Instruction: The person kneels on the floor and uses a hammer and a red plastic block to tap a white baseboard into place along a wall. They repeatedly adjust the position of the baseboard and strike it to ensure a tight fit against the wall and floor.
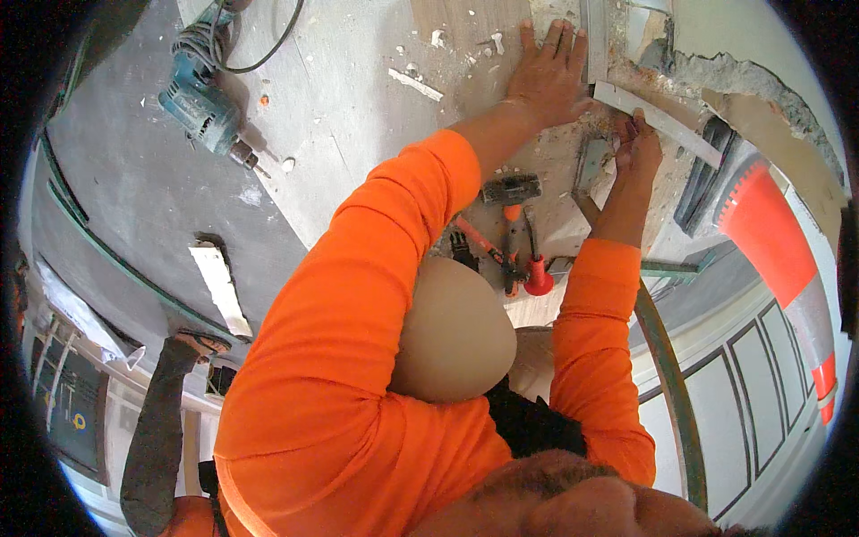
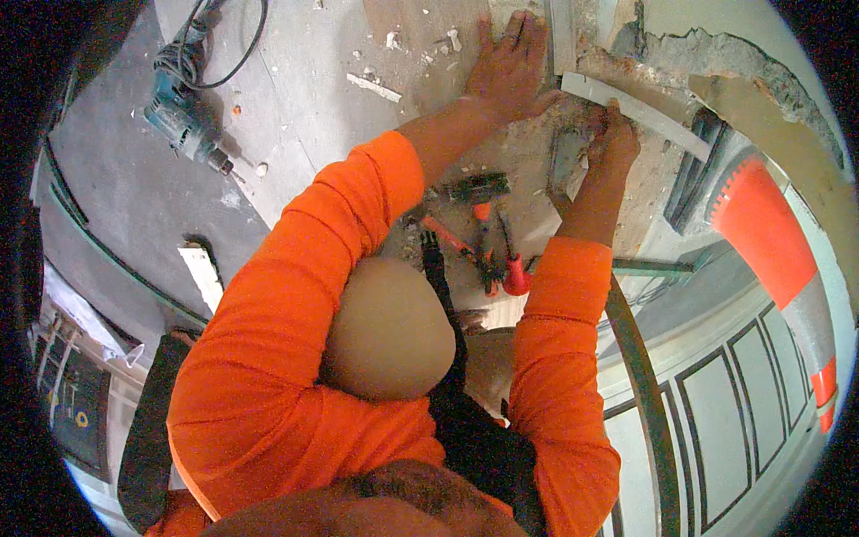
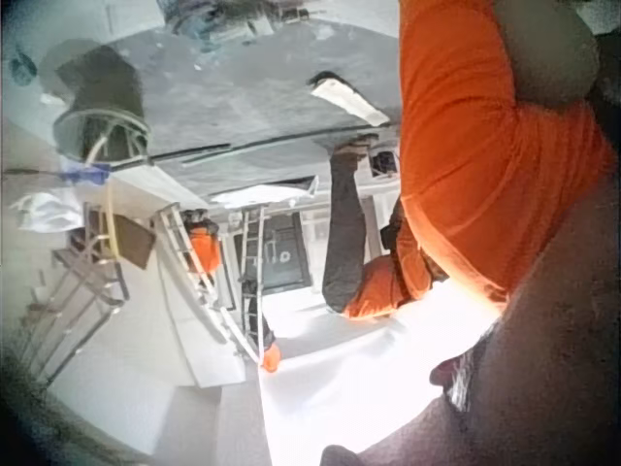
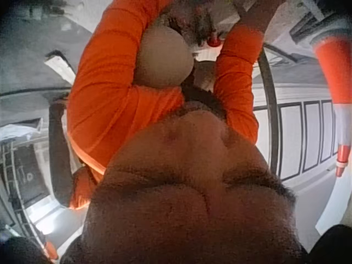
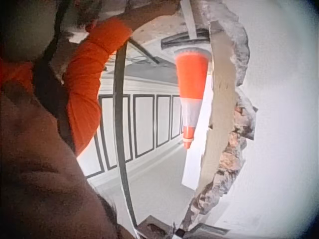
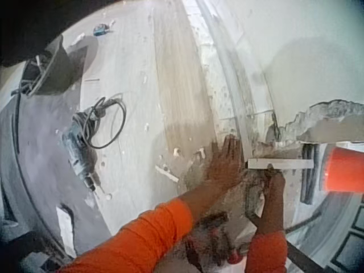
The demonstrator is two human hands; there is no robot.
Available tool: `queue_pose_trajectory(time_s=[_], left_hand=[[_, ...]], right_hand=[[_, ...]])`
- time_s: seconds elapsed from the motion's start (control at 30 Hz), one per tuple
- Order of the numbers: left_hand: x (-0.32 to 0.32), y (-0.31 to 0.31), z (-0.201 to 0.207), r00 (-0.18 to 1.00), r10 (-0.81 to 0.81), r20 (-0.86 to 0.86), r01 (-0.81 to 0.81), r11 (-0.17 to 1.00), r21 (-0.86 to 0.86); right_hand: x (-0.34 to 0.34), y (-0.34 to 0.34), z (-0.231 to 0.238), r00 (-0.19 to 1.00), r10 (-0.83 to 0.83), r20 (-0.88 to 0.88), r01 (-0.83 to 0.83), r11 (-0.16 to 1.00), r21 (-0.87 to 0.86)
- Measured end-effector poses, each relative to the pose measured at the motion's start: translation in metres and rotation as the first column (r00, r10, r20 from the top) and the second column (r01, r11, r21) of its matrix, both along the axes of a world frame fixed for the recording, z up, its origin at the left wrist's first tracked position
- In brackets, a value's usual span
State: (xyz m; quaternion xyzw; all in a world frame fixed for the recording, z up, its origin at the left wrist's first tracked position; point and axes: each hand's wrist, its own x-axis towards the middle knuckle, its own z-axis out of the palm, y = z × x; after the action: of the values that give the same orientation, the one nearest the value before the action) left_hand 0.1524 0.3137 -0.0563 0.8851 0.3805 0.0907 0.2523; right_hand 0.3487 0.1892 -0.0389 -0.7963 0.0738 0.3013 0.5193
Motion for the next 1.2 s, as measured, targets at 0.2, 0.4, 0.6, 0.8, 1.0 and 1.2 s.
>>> queue_pose_trajectory(time_s=[0.2,0.4,0.6,0.8,1.0,1.2], left_hand=[[-0.002,0.003,0.003,1.0,-0.002,-0.009,0.002,0.999,0.04],[-0.003,0.008,0.015,0.989,-0.117,-0.093,0.103,0.985,-0.141],[-0.02,0.023,0.046,0.972,-0.215,-0.09,0.198,0.965,-0.175],[-0.063,0.023,0.004,0.993,-0.059,0.102,0.052,0.997,0.065],[-0.113,0.021,0.009,0.99,0.041,0.136,-0.057,0.992,0.117],[-0.125,0.017,0.001,1.0,-0.002,0.019,-0.003,0.976,0.217]], right_hand=[[-0.018,0.008,0.008,0.991,-0.113,-0.068,0.118,0.99,0.071],[-0.003,0.005,-0.005,0.987,-0.041,-0.157,0.057,0.994,0.094],[0.021,0.01,-0.009,0.985,-0.032,-0.169,0.043,0.997,0.061],[0.025,0.015,-0.002,0.95,0.089,-0.301,-0.019,0.973,0.231],[0.139,-0.063,-0.064,0.895,0.3,-0.331,-0.207,0.935,0.287],[0.053,-0.004,-0.035,0.995,0.002,-0.096,0.013,0.988,0.153]])
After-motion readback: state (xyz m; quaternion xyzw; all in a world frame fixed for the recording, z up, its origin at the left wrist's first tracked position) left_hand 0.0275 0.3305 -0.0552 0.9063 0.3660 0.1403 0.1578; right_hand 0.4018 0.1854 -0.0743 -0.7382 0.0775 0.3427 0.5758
